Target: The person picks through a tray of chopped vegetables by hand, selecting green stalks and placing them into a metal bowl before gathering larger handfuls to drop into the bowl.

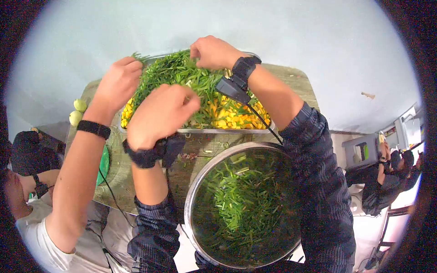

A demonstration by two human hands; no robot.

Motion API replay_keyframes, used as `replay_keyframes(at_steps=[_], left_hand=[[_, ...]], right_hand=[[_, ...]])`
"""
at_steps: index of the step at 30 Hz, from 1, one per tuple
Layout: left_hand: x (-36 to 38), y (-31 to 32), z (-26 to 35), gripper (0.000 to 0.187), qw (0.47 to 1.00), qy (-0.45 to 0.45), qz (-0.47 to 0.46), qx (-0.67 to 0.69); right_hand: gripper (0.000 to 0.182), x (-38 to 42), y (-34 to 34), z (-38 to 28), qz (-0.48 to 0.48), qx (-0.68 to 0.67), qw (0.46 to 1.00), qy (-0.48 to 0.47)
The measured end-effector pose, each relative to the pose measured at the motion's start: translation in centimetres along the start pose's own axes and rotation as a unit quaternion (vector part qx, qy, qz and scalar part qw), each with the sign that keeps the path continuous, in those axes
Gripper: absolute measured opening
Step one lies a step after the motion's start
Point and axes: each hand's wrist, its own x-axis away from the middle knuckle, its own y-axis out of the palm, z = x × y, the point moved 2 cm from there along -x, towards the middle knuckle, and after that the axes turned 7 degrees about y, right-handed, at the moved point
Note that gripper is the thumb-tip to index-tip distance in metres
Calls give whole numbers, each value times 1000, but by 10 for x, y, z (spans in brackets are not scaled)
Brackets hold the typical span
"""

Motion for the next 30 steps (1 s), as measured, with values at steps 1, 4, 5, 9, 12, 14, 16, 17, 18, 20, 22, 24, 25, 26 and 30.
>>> replay_keyframes(at_steps=[1, 4, 5, 9, 12, 14, 16, 17, 18, 20, 22, 24, 25, 26, 30], left_hand=[[-6, 12, -10, 26, 1000, 0, 0, 0], [-17, 23, -30, 22, 976, -98, 142, -132], [-18, 25, -35, 25, 962, -102, 188, -171], [-23, 41, -64, 43, 931, -181, 207, -242], [-20, 47, -82, 49, 925, -205, 199, -250], [-19, 47, -87, 47, 943, -210, 154, -207], [-19, 47, -89, 43, 942, -203, 160, -214], [-19, 46, -89, 39, 941, -195, 169, -220], [-19, 44, -89, 39, 941, -197, 168, -220], [-19, 39, -89, 25, 942, -183, 186, -213], [-18, 34, -93, 21, 946, -177, 190, -195], [-19, 31, -95, 16, 950, -169, 194, -176], [-19, 30, -97, 14, 950, -178, 203, -156], [-19, 29, -98, 13, 949, -187, 213, -136], [-16, 30, -102, 15, 950, -188, 227, -106]], right_hand=[[24, -1, 3, 3, 16, 4, 1000, -9], [36, -9, 9, 1, 23, 20, 999, 16], [36, -11, 13, -1, 22, 19, 999, 15], [59, -22, 34, -4, 70, 1, 997, -29], [67, -35, 48, -9, 59, 8, 996, -60], [68, -41, 56, -12, 45, 9, 997, -66], [62, -44, 58, -18, -46, 42, 997, -52], [62, -43, 55, -20, -47, 41, 997, -53], [57, -41, 50, -22, -52, 71, 995, -40], [53, -38, 42, -27, -58, 101, 993, -29], [38, -35, 36, -24, -19, 96, 995, -25], [33, -34, 31, -21, -7, 89, 996, -19], [27, -34, 29, -20, 5, 82, 997, -12], [27, -33, 27, -19, 5, 83, 996, -13], [21, -29, 15, -19, 20, 38, 999, -31]])
